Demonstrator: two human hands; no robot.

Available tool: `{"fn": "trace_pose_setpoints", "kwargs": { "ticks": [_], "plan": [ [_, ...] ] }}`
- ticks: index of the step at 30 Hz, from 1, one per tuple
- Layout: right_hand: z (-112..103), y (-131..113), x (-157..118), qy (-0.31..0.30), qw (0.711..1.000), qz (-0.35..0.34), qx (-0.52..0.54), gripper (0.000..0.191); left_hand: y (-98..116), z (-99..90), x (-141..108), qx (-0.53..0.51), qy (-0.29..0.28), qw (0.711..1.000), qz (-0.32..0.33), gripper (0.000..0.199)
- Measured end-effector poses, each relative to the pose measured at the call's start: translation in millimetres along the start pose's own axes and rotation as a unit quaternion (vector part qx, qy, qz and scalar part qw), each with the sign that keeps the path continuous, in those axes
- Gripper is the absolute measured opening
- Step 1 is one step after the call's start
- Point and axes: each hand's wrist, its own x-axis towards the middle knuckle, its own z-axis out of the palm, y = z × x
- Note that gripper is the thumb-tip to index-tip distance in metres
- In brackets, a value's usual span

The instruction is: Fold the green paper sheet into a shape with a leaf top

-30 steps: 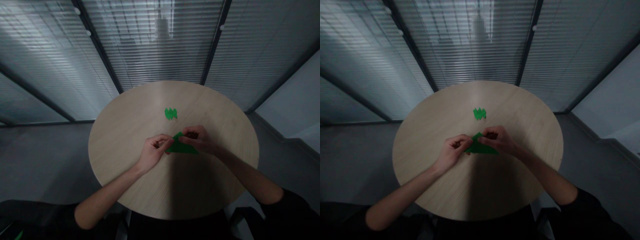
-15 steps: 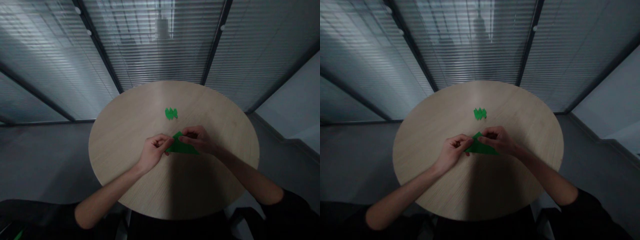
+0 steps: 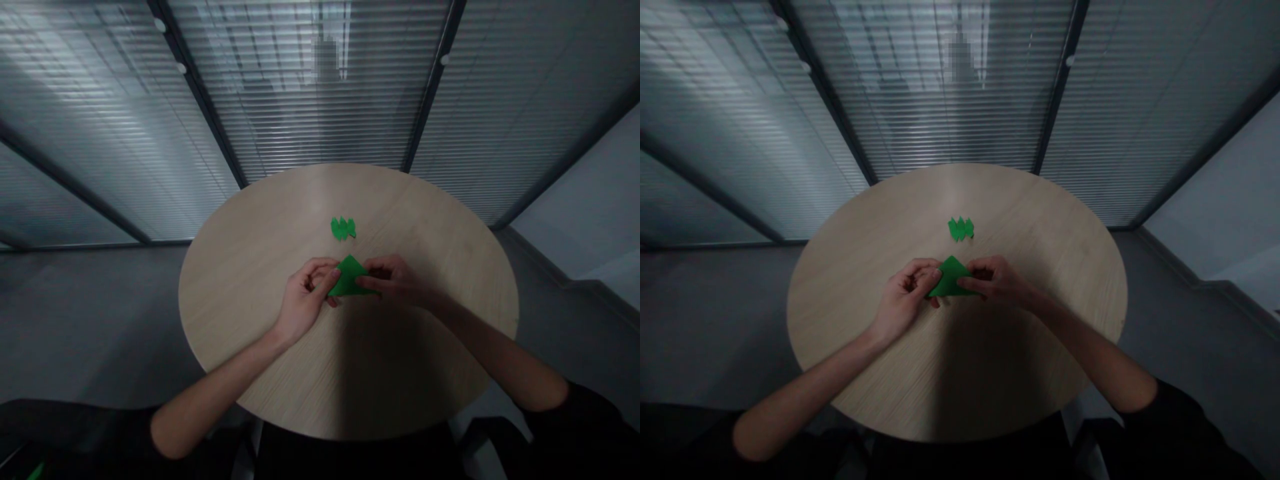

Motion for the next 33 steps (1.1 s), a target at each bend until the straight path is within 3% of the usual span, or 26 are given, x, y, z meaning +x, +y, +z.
{"fn": "trace_pose_setpoints", "kwargs": {
  "ticks": [5, 11, 18, 23, 27, 33],
  "plan": [
    [0, -3, 0, 0.022, 1.0, 0.006, 0.002, 0.045, -1, 0.3, -1, 0.012, -0.006, 1.0, -0.026, 0.032],
    [3, -5, -3, -0.008, 1.0, 0.02, -0.011, 0.04, 1, 0.6, -1, 0.037, 0.012, 0.999, -0.022, 0.023],
    [1, 4, -3, -0.014, 0.999, 0.0, -0.032, 0.038, 0, 2.0, -1, 0.066, -0.032, 0.996, -0.042, 0.021],
    [3, 3, -4, -0.02, 0.999, -0.003, -0.036, 0.029, -1, 4.1, -3, 0.073, -0.021, 0.996, -0.043, 0.02],
    [5, 1, -5, -0.017, 0.999, 0.024, -0.038, 0.022, 0, 4.5, -4, 0.082, -0.018, 0.996, -0.043, 0.022],
    [-4, 0, -3, -0.011, 0.997, 0.065, -0.036, 0.033, 0, 0.8, -1, 0.069, -0.001, 0.996, -0.05, 0.024]
  ]
}}
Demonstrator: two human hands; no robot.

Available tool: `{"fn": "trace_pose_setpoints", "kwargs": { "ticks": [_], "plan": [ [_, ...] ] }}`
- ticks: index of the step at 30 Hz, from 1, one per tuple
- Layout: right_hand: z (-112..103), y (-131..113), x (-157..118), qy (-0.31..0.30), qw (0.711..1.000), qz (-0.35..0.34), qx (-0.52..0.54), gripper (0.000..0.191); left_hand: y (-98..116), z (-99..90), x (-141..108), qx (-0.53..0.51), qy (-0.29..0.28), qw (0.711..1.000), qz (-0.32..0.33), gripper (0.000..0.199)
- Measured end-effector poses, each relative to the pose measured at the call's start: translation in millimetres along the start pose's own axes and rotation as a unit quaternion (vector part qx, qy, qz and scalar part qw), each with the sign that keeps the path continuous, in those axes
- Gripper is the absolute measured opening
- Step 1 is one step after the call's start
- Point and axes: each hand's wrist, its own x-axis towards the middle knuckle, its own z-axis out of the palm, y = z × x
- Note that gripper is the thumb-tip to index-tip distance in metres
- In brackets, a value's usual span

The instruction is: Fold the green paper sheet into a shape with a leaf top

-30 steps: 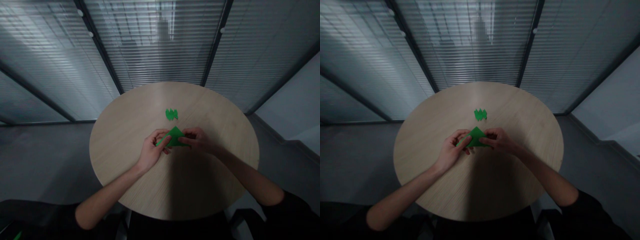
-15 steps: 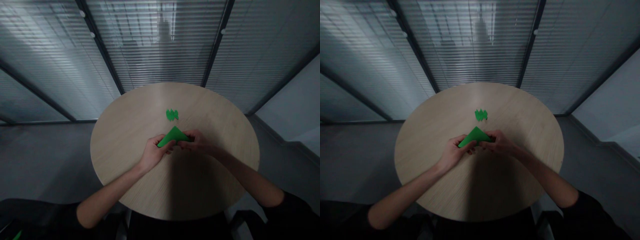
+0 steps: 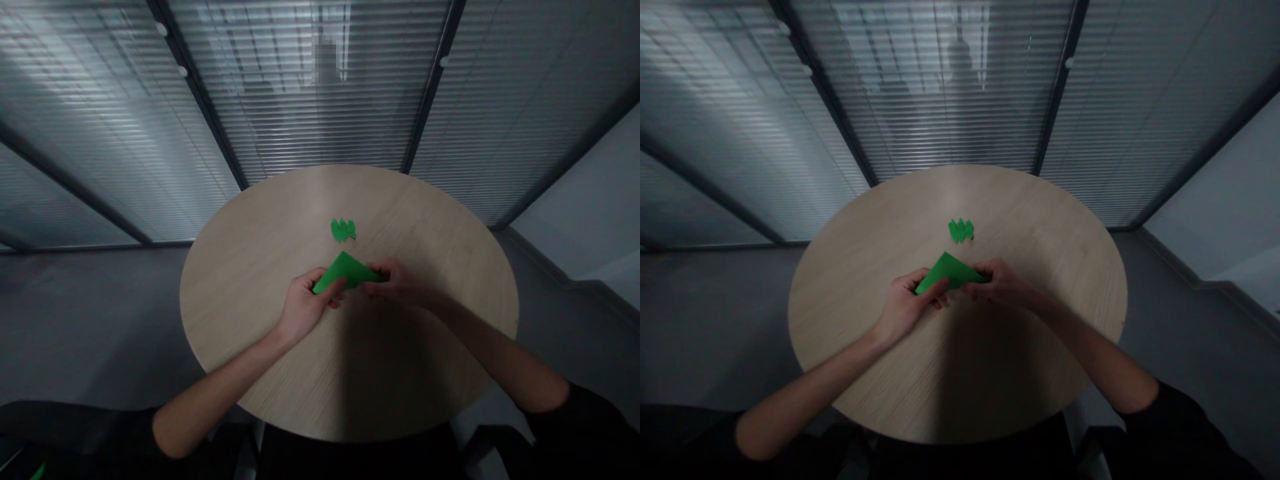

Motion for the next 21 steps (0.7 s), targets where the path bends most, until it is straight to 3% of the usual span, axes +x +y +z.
{"fn": "trace_pose_setpoints", "kwargs": {
  "ticks": [6, 13, 21],
  "plan": [
    [-14, -5, 0, 0.023, 0.999, 0.006, 0.036, 0.028, 0, -2.3, 2, -0.018, 0.021, 1.0, -0.002, 0.025],
    [-29, -4, -1, -0.007, 0.999, -0.002, 0.051, 0.029, 4, -0.7, 1, -0.006, 0.025, 1.0, 0.004, 0.025],
    [-3, -7, 1, 0.056, 0.994, -0.042, 0.089, 0.037, 2, 6.0, -4, 0.001, -0.044, 0.999, -0.001, 0.024]
  ]
}}
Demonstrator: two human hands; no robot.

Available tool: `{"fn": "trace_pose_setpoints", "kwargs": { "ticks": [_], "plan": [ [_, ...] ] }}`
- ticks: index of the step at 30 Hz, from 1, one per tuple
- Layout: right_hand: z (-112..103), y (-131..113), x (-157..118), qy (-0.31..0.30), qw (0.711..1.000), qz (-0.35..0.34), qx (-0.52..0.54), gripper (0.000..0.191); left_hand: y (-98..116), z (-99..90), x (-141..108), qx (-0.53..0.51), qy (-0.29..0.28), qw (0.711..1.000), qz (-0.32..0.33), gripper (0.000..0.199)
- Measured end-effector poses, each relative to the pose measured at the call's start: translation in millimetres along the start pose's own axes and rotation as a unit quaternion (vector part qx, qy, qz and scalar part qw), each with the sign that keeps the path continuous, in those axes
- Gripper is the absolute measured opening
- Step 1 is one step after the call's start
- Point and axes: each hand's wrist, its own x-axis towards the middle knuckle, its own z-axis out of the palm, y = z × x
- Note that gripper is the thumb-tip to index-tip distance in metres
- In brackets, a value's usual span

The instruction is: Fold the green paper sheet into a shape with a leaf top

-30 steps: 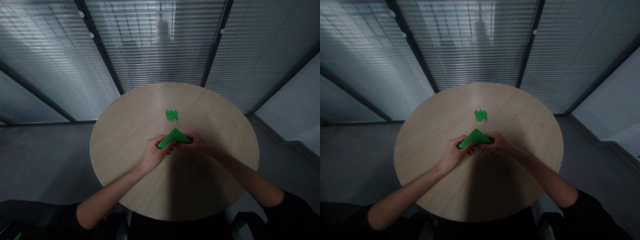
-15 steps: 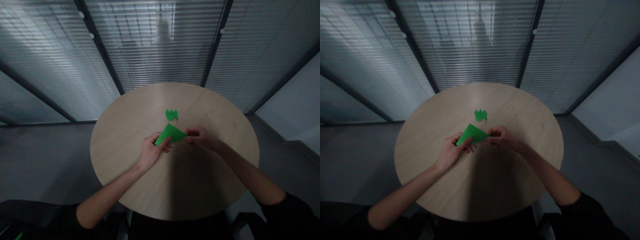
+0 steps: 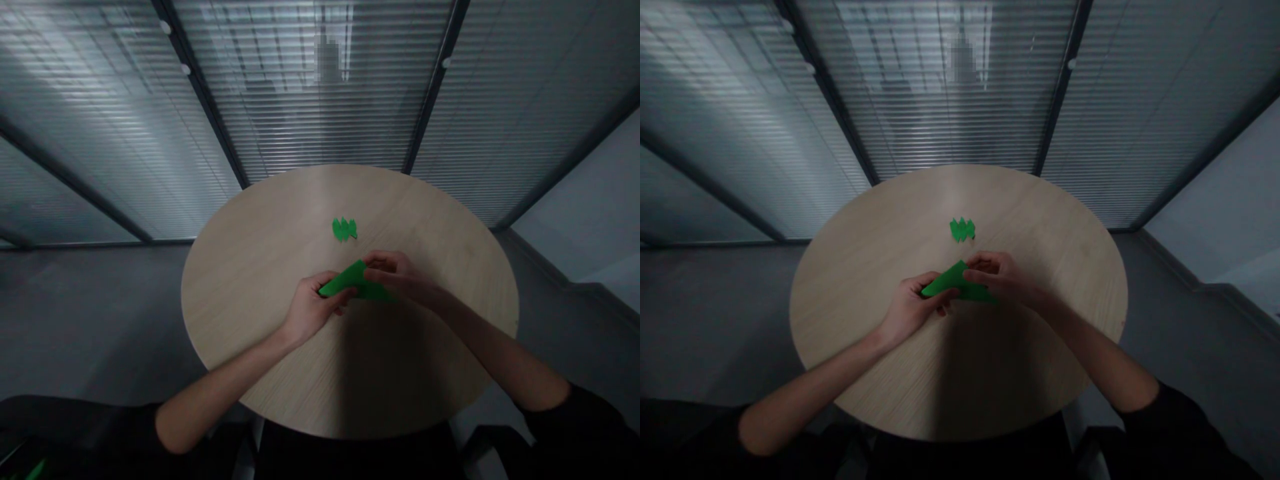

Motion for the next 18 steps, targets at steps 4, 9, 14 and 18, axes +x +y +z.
{"fn": "trace_pose_setpoints", "kwargs": {
  "ticks": [4, 9, 14, 18],
  "plan": [
    [7, 8, 2, 0.033, 0.999, -0.014, -0.014, 0.035, -4, 2.1, 0, -0.043, -0.003, 0.999, -0.002, 0.03],
    [-1, 3, 1, 0.08, 0.995, -0.051, 0.007, 0.03, -4, 0.5, 1, -0.089, -0.014, 0.996, 0.004, 0.031],
    [-5, -1, -1, 0.107, 0.992, -0.061, 0.019, 0.03, 0, -0.4, 0, -0.088, 0.008, 0.996, 0.027, 0.032],
    [-6, -1, -2, 0.086, 0.994, -0.059, 0.028, 0.028, -1, -0.4, 0, -0.079, 0.018, 0.996, 0.032, 0.031]
  ]
}}
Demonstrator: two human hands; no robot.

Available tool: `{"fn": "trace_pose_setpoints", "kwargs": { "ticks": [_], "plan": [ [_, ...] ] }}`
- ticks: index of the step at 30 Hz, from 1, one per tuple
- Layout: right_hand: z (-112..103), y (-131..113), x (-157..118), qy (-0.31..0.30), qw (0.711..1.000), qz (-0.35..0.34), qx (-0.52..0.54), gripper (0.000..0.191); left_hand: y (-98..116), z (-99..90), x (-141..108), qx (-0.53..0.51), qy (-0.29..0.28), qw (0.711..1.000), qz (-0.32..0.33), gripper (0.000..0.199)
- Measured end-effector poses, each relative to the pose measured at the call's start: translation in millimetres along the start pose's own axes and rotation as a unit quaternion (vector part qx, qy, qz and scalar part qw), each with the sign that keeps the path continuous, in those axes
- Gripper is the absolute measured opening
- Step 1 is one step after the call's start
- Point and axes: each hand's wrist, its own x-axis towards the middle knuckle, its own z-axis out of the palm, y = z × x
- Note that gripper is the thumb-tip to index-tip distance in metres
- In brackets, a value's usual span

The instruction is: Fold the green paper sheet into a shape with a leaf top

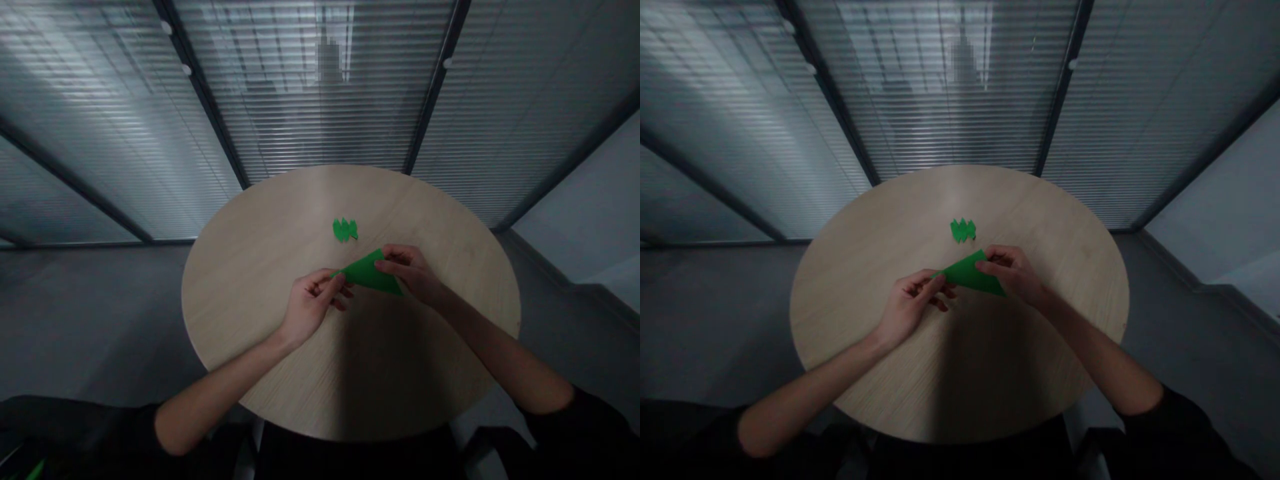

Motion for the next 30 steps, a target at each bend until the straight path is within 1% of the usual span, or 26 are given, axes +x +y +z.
{"fn": "trace_pose_setpoints", "kwargs": {
  "ticks": [2, 7, 9, 12, 17, 30],
  "plan": [
    [1.0, -0.9, -0.7, -0.01, 1.0, 0.005, -0.004, 0.028, -0.6, 0.1, 0.1, 0.001, -0.001, 1.0, 0.0, 0.03],
    [4.7, -3.9, -1.9, -0.005, 0.998, 0.012, -0.055, 0.031, -0.9, 1.1, 0.2, 0.006, -0.013, 1.0, -0.016, 0.029],
    [5.2, -4.3, -1.8, -0.005, 0.998, 0.01, -0.064, 0.031, -1.4, 1.2, 0.5, -0.001, -0.005, 1.0, -0.018, 0.027],
    [4.7, -4.3, -1.4, -0.004, 0.997, 0.016, -0.072, 0.033, -1.9, 0.4, 0.9, -0.011, 0.01, 1.0, -0.016, 0.027],
    [3.2, -4.9, -1.0, -0.006, 0.997, 0.02, -0.081, 0.032, 0.1, -0.9, 0.5, 0.005, 0.016, 1.0, -0.02, 0.026],
    [1.8, -4.1, 0.3, -0.006, 0.996, -0.001, -0.093, 0.032, 2.2, -2.0, 1.3, 0.023, 0.016, 0.999, -0.024, 0.032]
  ]
}}
